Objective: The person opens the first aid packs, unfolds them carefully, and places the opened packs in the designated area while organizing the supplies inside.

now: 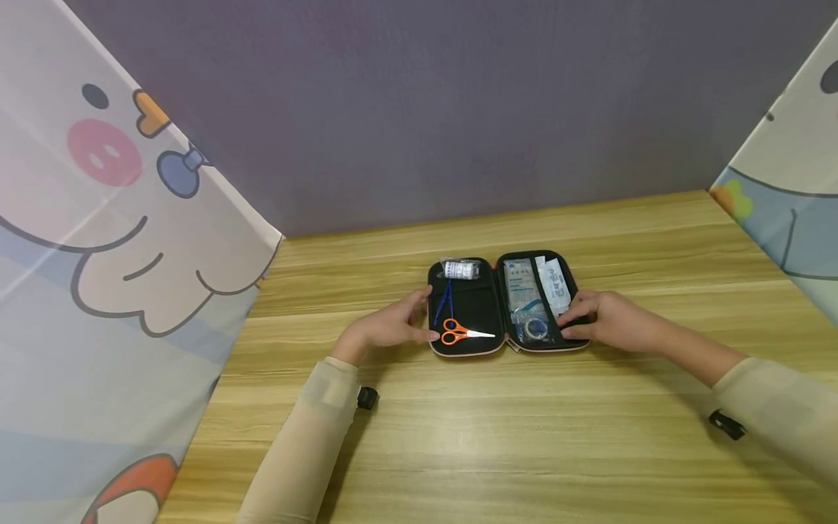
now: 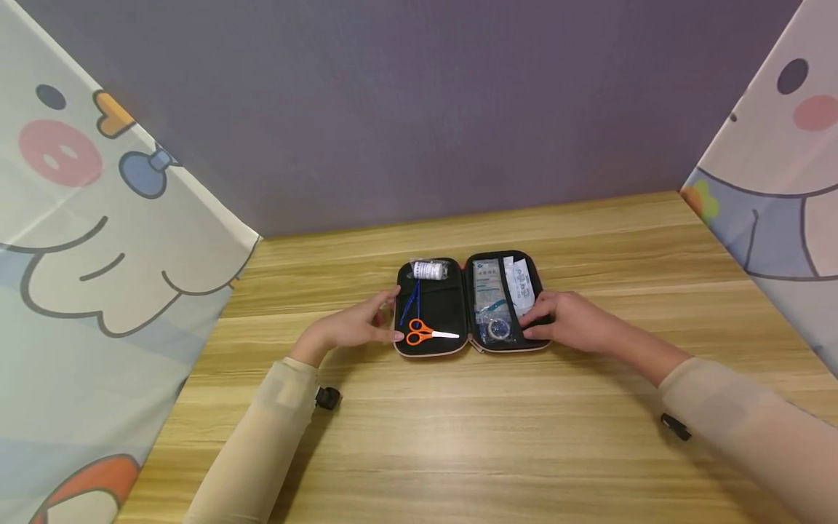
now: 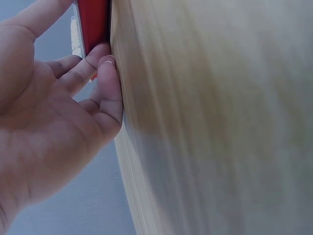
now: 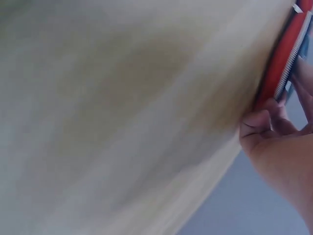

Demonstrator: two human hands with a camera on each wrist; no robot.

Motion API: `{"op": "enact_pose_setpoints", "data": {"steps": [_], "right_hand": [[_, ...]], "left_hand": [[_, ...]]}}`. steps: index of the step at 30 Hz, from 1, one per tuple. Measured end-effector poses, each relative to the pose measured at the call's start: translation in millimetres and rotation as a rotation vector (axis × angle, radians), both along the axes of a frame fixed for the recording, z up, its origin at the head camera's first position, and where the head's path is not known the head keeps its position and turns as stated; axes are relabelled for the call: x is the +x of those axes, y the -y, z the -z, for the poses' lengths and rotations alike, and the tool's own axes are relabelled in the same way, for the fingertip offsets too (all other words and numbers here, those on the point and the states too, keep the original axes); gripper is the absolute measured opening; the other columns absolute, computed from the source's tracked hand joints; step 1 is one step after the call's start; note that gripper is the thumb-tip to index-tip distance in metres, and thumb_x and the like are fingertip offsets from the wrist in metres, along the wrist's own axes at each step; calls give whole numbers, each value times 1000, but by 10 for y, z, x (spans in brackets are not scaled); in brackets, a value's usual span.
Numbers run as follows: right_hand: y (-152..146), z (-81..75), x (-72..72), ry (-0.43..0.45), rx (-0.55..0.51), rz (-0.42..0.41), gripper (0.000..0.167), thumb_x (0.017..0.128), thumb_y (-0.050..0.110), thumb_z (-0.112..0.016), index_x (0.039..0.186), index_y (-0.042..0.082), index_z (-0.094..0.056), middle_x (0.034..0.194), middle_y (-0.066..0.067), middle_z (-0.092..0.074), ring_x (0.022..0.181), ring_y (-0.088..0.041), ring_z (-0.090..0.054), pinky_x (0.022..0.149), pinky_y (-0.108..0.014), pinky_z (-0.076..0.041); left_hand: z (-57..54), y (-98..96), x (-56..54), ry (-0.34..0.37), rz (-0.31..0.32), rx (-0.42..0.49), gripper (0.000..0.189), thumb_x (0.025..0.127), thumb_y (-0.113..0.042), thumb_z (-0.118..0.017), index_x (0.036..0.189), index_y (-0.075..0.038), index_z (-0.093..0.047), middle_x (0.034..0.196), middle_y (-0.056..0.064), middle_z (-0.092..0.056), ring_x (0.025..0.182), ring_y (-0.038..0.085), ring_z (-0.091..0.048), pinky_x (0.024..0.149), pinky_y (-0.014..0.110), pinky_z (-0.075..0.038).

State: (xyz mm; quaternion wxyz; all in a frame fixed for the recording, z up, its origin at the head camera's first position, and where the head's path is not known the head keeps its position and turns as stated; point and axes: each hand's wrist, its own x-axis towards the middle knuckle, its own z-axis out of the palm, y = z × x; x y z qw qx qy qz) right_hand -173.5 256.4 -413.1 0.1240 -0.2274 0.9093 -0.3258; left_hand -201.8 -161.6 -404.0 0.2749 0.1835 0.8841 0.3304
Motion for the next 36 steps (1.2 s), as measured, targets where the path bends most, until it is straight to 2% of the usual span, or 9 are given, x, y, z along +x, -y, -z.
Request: {"op": "enact_pose_setpoints", "data": {"steps": [7,15,22,25,31,36], "right_hand": [[13,-197,-117,-3,34,27,5,96,23,-81,97,22,-86,102,2,-79,84,-9,-61,69,-24,-49],[150,-401,-195,29,24,41,15,98,23,-78,109,15,-84,104,-2,-76,74,-12,-56,62,-27,-45],[390,-513,-348,52,12,17,22,99,26,-77,117,15,-83,111,-6,-76,64,-15,-47,57,-31,-41],[505,-546,-418,73,0,16,24,101,27,-75,119,13,-82,115,-9,-75,63,-15,-46,59,-32,-41],[761,-560,-547,61,2,0,25,101,30,-75,120,15,-82,110,-8,-76,62,-17,-45,60,-33,-39],[993,-502,-575,84,-1,-60,28,101,29,-75,124,12,-80,108,-7,-74,76,-19,-57,67,-34,-46]], "left_hand": [[-4,4,4,11,-9,4,106,97,-42,-79,173,-18,-10,169,13,-38,129,30,-53,115,51,-46],[6,0,1,15,-17,-2,106,96,-43,-79,173,-20,-10,170,12,-36,133,31,-53,118,51,-44],[10,11,-8,13,-12,-4,105,96,-44,-79,173,-21,-11,169,10,-38,126,27,-54,113,49,-47],[8,12,-10,10,-6,-2,105,96,-44,-78,173,-21,-10,168,10,-39,123,26,-54,111,47,-47],[3,12,-11,12,3,-3,106,97,-44,-78,173,-20,-9,164,9,-41,120,25,-53,107,44,-48],[-6,1,0,13,8,-5,106,97,-44,-78,173,-19,-8,164,10,-42,122,26,-53,111,47,-47]]}}
